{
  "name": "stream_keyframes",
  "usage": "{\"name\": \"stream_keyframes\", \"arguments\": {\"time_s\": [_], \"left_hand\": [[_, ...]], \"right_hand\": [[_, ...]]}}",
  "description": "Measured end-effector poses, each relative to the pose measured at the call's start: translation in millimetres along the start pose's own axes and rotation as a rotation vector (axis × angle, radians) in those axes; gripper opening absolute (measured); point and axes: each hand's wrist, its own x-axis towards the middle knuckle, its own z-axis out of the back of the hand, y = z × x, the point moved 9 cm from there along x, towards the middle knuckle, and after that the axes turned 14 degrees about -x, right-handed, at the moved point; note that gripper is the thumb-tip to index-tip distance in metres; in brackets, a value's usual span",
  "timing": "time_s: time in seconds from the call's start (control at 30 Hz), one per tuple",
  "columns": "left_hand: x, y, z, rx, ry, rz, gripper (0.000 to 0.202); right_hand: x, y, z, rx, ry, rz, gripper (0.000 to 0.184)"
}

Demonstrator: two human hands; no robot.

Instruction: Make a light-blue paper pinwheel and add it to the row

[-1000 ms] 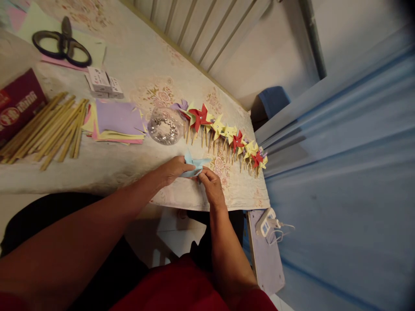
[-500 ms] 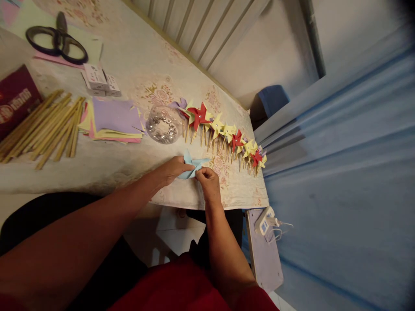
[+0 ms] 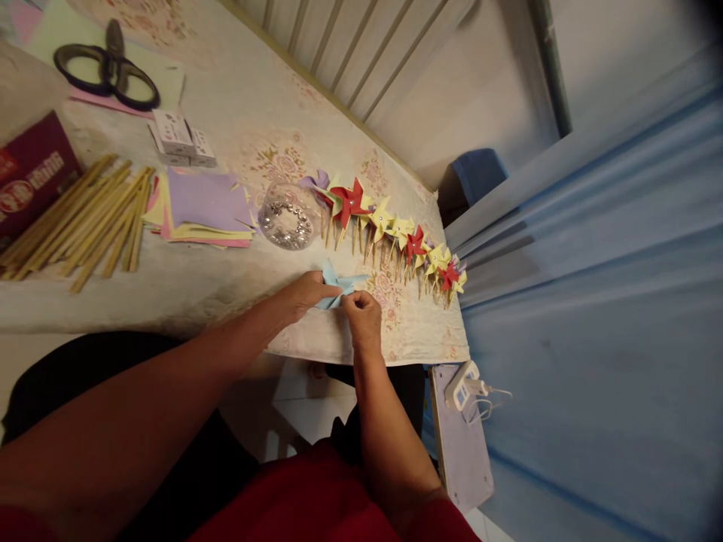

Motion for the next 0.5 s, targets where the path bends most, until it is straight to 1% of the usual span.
{"name": "stream_keyframes", "arguments": {"time_s": [0.1, 0.37, 0.5], "left_hand": [[-2.5, -1.3, -2.5, -0.006, 0.005, 0.01, 0.018], [-3.9, -3.0, -4.8, -0.024, 0.004, 0.016, 0.016], [-4.0, -3.0, -4.9, -0.008, 0.003, 0.028, 0.013]], "right_hand": [[-0.4, 0.1, -0.4, 0.011, -0.005, -0.003, 0.015], [-1.0, -3.6, -2.2, 0.062, 0.019, -0.007, 0.019], [-1.4, -4.9, -3.2, 0.075, 0.018, 0.007, 0.024]]}}
